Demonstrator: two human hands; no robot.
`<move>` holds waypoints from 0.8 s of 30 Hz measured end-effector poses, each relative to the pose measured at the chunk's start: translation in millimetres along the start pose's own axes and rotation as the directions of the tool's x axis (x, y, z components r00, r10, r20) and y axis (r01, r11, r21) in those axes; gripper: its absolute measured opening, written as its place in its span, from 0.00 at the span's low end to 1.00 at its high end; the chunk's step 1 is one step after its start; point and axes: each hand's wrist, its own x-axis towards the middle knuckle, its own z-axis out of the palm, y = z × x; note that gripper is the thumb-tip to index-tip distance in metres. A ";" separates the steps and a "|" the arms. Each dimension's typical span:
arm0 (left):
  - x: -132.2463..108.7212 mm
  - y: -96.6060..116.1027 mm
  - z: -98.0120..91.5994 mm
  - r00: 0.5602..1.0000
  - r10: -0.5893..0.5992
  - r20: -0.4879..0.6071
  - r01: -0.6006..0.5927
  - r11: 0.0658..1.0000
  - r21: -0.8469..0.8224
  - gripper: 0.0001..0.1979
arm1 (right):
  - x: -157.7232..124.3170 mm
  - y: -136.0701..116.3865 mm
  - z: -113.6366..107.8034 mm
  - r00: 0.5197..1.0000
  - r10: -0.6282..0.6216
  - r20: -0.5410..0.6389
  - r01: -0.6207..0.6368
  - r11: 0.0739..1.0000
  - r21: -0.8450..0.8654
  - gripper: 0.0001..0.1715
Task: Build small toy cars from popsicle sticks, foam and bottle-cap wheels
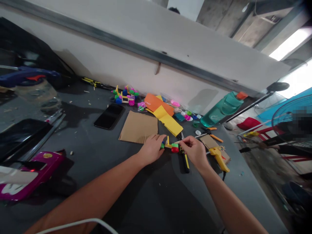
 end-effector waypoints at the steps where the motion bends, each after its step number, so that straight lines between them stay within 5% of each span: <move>1: 0.4 -1.8 0.1 1.000 -0.022 -0.012 0.022 1.000 0.014 0.26 | 3.0 -3.5 0.0 1.000 -0.014 0.007 0.015 1.000 -0.013 0.11; 7: 1.4 -5.9 2.9 0.997 -0.064 -0.032 0.067 0.995 0.074 0.26 | 12.2 -18.7 10.0 0.997 -0.073 0.022 0.075 0.993 -0.088 0.08; 24: 0.8 -5.8 3.5 0.998 -0.044 -0.038 0.046 0.996 0.073 0.21 | 15.5 -5.1 20.1 0.968 -0.231 0.094 0.244 0.957 -0.160 0.09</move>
